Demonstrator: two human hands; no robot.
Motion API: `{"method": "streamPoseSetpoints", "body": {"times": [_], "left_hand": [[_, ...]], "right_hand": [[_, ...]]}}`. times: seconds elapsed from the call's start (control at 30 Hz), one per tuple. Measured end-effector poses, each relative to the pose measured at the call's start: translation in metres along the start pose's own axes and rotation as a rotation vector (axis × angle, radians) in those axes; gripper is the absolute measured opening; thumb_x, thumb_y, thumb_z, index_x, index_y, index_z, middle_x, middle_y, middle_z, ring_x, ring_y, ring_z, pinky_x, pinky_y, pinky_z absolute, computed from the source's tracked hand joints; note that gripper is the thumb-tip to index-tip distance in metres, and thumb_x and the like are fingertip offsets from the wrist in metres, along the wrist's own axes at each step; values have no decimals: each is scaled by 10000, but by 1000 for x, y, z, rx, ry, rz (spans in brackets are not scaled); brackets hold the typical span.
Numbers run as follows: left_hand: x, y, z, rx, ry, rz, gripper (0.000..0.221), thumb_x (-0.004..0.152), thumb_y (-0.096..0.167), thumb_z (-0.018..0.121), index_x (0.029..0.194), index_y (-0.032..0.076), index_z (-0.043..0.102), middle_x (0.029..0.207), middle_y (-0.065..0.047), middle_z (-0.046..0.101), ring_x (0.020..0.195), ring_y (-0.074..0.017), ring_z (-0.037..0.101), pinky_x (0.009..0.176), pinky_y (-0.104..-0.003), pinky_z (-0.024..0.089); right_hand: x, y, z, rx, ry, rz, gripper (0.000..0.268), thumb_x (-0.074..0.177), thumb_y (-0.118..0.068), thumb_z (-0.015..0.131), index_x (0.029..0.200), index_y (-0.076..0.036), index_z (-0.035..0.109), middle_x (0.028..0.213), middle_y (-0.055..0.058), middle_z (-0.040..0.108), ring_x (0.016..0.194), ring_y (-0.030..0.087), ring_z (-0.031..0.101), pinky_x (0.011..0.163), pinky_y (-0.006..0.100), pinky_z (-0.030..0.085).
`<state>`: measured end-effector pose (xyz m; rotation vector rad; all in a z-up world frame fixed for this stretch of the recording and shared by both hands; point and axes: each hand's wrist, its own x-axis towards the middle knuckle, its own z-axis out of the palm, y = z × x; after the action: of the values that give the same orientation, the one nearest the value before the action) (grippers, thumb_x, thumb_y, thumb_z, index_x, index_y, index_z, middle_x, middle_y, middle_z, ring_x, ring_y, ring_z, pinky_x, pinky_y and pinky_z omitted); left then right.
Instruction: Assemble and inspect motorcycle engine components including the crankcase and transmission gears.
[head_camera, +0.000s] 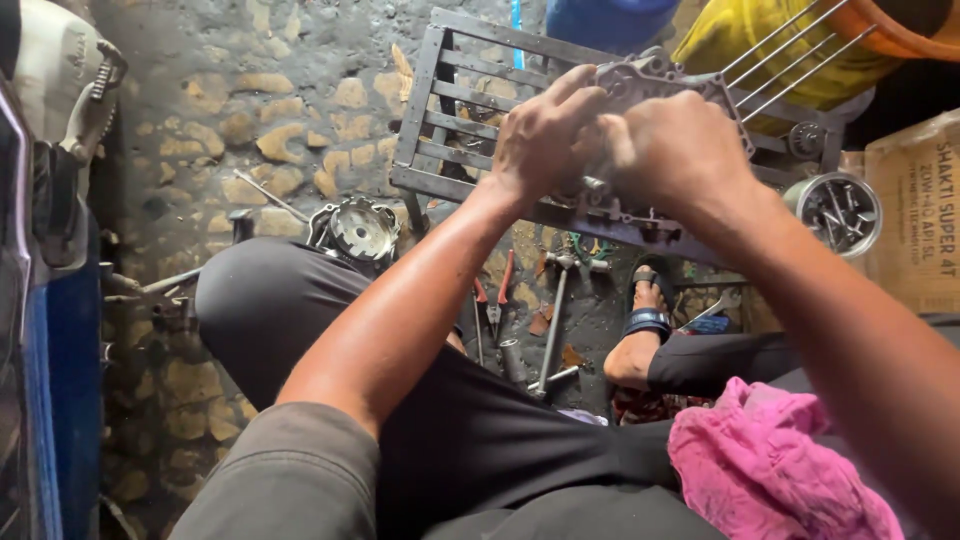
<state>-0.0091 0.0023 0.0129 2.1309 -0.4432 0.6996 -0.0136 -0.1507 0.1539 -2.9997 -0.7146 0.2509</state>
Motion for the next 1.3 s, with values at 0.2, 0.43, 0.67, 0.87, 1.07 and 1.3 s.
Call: {"method": "streamPoseSetpoints", "body": {"times": [0.2,0.43,0.67,0.87,1.07,1.3], "left_hand": [[-2,-10,8,-15,-24,-6,334,855,120,705,1189,130,701,1379,-128,610,1122,-340,682,954,-444,599],[5,2,3,38,4,75,323,820,70,723,1141,103,719,1380,-149,605,1272,-368,568,1067,-476,516],[2,-5,13,-15,-30,-32,257,921,69,684,1174,50,728,1418,-145,586,1331,-349,554,1143,-446,500],[18,5,-8,20,-105,107,221,864,161,726,1063,94,795,1574,-202,410,1447,-375,405,1204,-534,321],[17,-5,-8,43,-108,136,264,839,172,756,1092,127,819,1547,-193,466,1430,-379,451,1193,-529,334],[14,-9,-7,-88,-194,-10,281,894,112,737,1167,70,790,1498,-162,565,1414,-353,531,1196,-453,466]], "right_hand": [[9,-10,21,99,18,87,441,1072,-284,503,869,-2,774,648,228,696,537,349,691,588,462,577],[-7,-24,46,512,369,251,385,1043,-285,547,861,-70,810,675,174,721,568,299,711,587,419,557],[-11,-36,41,679,370,310,376,1021,-324,588,857,-43,777,703,200,713,606,328,728,570,439,523],[-9,-28,55,702,459,231,350,1034,-304,611,897,-30,781,709,215,690,647,322,722,574,436,529],[-6,-23,64,925,462,221,282,1001,-245,661,868,-22,773,734,98,761,618,146,730,563,342,545],[-11,-38,44,1155,463,365,177,978,-146,668,1029,11,607,646,77,700,512,98,627,426,269,446]]}}
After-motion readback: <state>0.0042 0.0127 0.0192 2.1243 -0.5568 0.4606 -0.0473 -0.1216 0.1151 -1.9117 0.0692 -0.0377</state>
